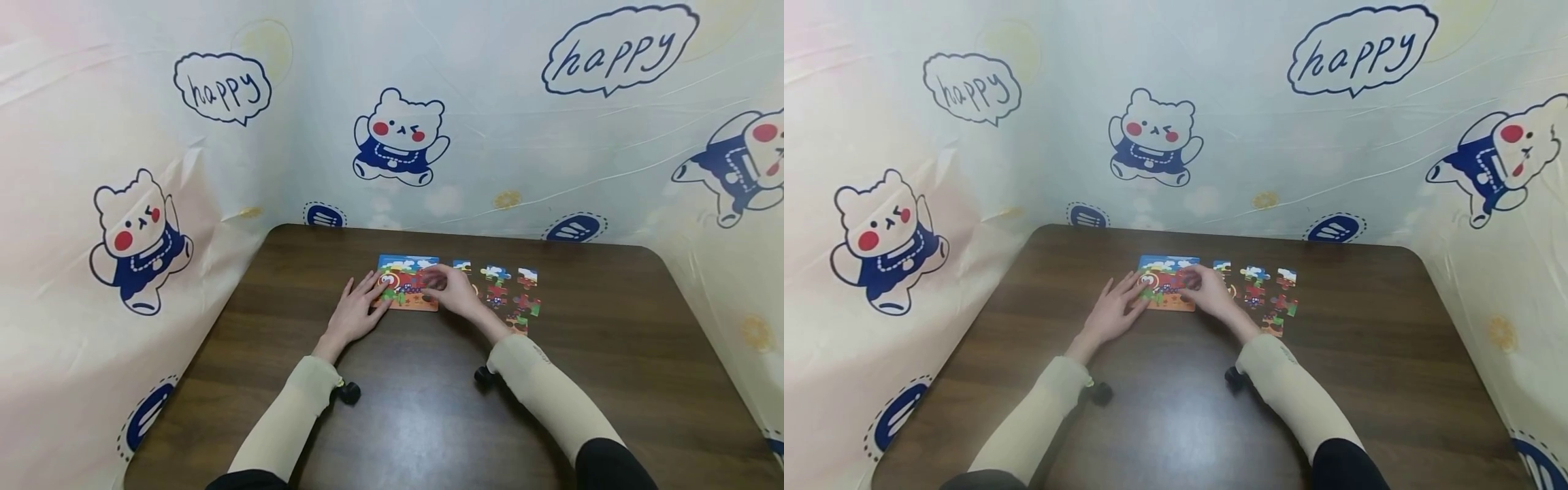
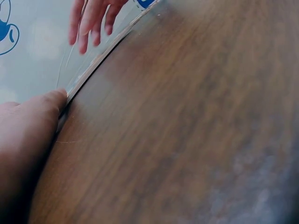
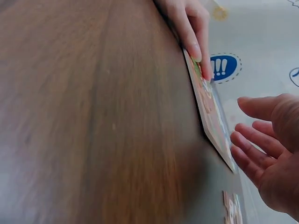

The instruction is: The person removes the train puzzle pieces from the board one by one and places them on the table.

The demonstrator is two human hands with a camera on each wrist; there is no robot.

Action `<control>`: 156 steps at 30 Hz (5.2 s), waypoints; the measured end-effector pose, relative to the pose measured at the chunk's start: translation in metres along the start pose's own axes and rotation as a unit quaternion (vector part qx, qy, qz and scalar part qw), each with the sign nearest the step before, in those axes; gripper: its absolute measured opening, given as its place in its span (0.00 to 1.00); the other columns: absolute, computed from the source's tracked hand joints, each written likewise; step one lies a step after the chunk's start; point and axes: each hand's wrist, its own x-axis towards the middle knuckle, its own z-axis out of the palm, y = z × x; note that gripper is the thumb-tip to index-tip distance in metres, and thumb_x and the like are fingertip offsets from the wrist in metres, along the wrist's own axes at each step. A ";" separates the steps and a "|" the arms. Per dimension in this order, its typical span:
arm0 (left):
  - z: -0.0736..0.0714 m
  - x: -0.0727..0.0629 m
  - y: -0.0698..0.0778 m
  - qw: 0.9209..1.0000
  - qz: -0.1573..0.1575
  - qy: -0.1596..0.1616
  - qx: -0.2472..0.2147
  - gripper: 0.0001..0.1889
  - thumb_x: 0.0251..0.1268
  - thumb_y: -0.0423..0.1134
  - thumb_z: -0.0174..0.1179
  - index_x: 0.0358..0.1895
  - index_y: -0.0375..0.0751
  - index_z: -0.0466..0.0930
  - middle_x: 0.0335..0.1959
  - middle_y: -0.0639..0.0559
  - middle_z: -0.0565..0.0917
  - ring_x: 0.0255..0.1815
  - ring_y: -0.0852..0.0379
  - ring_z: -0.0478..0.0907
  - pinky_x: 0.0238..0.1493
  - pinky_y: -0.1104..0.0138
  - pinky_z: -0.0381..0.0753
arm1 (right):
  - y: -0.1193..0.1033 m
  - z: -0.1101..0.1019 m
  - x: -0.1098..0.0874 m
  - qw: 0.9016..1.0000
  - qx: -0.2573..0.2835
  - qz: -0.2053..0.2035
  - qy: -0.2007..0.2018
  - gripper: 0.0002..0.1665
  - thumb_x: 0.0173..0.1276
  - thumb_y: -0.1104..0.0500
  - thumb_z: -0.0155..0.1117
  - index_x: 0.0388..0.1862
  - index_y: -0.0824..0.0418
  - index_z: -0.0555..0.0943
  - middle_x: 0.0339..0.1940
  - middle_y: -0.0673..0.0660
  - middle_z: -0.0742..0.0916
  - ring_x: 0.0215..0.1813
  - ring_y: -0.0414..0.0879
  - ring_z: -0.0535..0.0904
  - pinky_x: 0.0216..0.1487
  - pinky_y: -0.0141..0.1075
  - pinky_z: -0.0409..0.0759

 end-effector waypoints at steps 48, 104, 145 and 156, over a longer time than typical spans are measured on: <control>-0.003 -0.001 0.003 1.000 0.004 0.011 -0.011 0.32 0.84 0.62 0.57 0.83 0.58 0.72 0.90 0.51 0.65 0.92 0.45 0.59 0.91 0.34 0.49 | -0.007 0.038 0.005 0.985 -0.163 0.045 0.011 0.27 0.65 0.45 0.87 0.57 0.58 0.91 0.48 0.56 0.93 0.53 0.54 0.82 0.55 0.51 0.68; -0.002 -0.001 0.002 1.000 -0.009 0.014 -0.021 0.33 0.82 0.65 0.59 0.83 0.59 0.74 0.89 0.51 0.66 0.92 0.46 0.59 0.92 0.37 0.47 | 0.005 0.008 -0.008 0.995 0.078 0.056 -0.006 0.26 0.74 0.64 0.77 0.70 0.63 0.85 0.54 0.66 0.93 0.54 0.54 0.87 0.42 0.32 0.77; -0.001 -0.001 0.000 0.999 0.000 0.019 -0.026 0.33 0.82 0.65 0.58 0.83 0.58 0.74 0.89 0.51 0.66 0.92 0.45 0.59 0.92 0.36 0.48 | 0.045 -0.078 -0.103 0.997 0.002 0.073 0.008 0.28 0.71 0.66 0.78 0.68 0.68 0.85 0.44 0.64 0.90 0.41 0.45 0.82 0.39 0.28 0.80; -0.001 0.000 0.002 0.999 0.001 0.024 -0.022 0.33 0.81 0.64 0.60 0.82 0.56 0.75 0.89 0.50 0.67 0.91 0.44 0.61 0.91 0.35 0.49 | 0.064 -0.091 -0.114 0.997 -0.078 0.009 0.020 0.26 0.67 0.57 0.83 0.63 0.62 0.89 0.48 0.62 0.90 0.44 0.51 0.78 0.45 0.36 0.73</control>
